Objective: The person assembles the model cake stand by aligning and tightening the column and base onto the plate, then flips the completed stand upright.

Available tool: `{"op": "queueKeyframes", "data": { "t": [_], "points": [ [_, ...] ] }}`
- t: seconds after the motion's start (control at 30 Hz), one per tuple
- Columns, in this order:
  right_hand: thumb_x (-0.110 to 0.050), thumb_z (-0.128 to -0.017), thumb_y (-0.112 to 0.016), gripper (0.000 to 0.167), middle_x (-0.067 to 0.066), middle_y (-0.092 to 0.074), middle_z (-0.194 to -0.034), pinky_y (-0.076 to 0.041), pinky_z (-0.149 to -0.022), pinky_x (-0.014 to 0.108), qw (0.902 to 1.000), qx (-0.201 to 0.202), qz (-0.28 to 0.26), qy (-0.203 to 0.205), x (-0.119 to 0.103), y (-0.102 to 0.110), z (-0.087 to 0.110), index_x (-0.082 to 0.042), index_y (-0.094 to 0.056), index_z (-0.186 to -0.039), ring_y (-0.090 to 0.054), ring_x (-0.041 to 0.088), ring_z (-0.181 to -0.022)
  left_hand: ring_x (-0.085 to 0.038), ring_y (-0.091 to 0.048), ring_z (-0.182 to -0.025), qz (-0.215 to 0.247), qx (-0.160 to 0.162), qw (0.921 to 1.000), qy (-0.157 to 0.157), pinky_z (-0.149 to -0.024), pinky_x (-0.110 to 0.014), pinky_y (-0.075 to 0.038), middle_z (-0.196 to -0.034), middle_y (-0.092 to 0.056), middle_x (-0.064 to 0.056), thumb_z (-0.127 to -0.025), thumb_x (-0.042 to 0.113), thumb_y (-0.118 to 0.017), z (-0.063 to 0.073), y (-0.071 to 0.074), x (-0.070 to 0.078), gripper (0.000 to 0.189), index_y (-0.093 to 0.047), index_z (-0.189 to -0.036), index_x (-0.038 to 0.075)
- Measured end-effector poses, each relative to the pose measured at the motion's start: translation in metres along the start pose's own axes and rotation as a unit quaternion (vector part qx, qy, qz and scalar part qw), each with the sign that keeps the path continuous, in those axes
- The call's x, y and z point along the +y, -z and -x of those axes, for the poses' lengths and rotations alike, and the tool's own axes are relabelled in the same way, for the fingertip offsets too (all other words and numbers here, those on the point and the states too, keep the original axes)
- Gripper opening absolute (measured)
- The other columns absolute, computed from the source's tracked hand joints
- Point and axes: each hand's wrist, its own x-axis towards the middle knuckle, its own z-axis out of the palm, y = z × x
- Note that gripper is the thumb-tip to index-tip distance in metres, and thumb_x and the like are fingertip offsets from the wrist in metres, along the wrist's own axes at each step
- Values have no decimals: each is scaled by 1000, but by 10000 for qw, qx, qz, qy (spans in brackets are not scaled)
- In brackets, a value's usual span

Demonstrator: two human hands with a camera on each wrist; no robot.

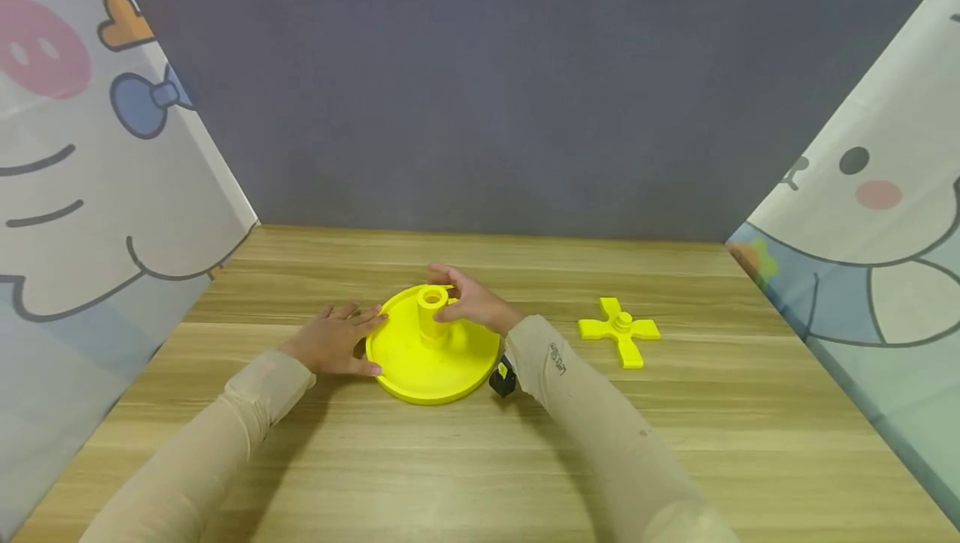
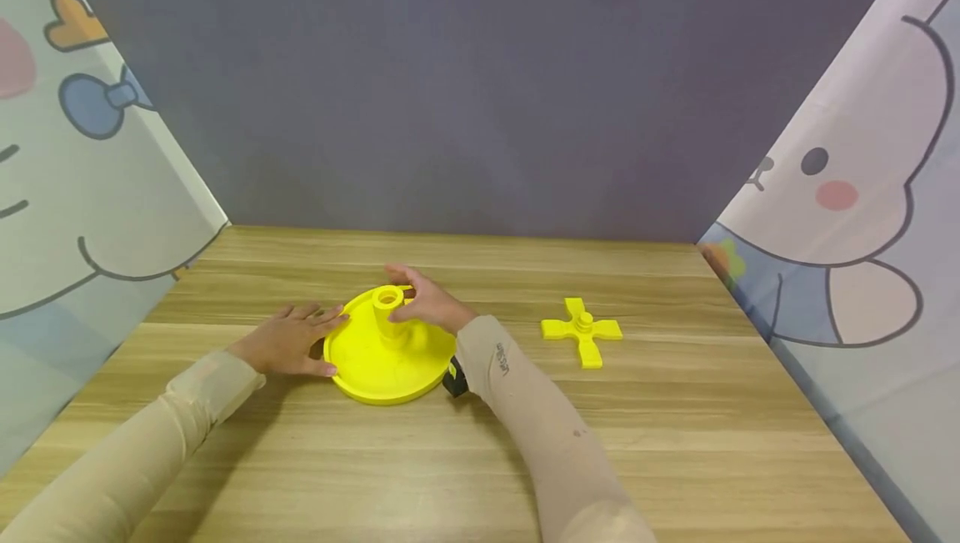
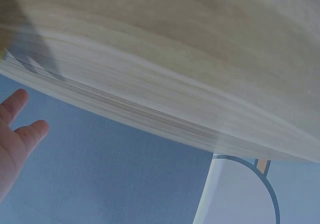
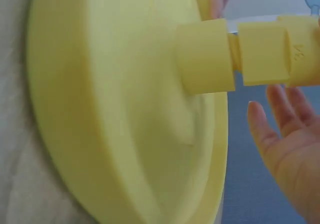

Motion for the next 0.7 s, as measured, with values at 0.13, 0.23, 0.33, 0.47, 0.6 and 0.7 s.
{"op": "queueKeyframes", "data": {
  "t": [0.13,0.23,0.33,0.47,0.6,0.7],
  "points": [
    [4,-86,-61,67,20,-39,-147,-40,-104,36,9997,-194,-166,54,-1,3,1,1,-33,-147,-45,31,-127,-48,-32,-133,-3,12,10000,-16,-102,-69,-24,-151,-33,-17,-81,67,-58,1,1,1,92,-39,-146,5],
    [2,-87,-62,60,19,-45,-143,-41,-102,32,9997,-165,-192,-13,-1,5,0,5,-39,-142,-49,27,-124,-48,-33,-132,7,15,10000,-8,-102,-69,-24,-151,-33,-17,-81,66,-59,1,2,2,92,-39,-146,5],
    [0,-86,-65,58,16,-49,-140,-43,-100,30,9999,-33,-52,-96,-2,4,-2,4,-43,-140,-52,25,-119,-48,-33,-132,21,3,10000,4,-102,-69,-24,-151,-33,-17,-81,66,-59,1,3,2,92,-38,-146,5],
    [-3,-85,-69,56,13,-54,-133,-45,-95,30,9995,165,206,-181,-2,1,-4,1,-49,-137,-53,22,-109,-48,-33,-132,50,19,10000,-8,-102,-70,-23,-151,-33,-17,-81,67,-58,1,2,1,92,-38,-146,4],
    [-8,-86,-71,58,15,-53,-134,-45,-93,28,9988,167,438,-102,-2,0,-4,1,-48,-138,-52,25,-108,-47,-33,-133,-43,3,10000,-4,-101,-71,-23,-151,-34,-17,-80,70,-57,-2,0,0,94,-39,-146,5],
    [-10,-88,-69,63,18,-46,-142,-44,-96,28,9982,54,592,11,-3,2,-2,2,-41,-143,-51,28,-114,-46,-32,-134,-63,-60,10000,28,-101,-72,-21,-152,-33,-16,-80,70,-56,-4,0,0,94,-38,-146,5]
  ]
}}
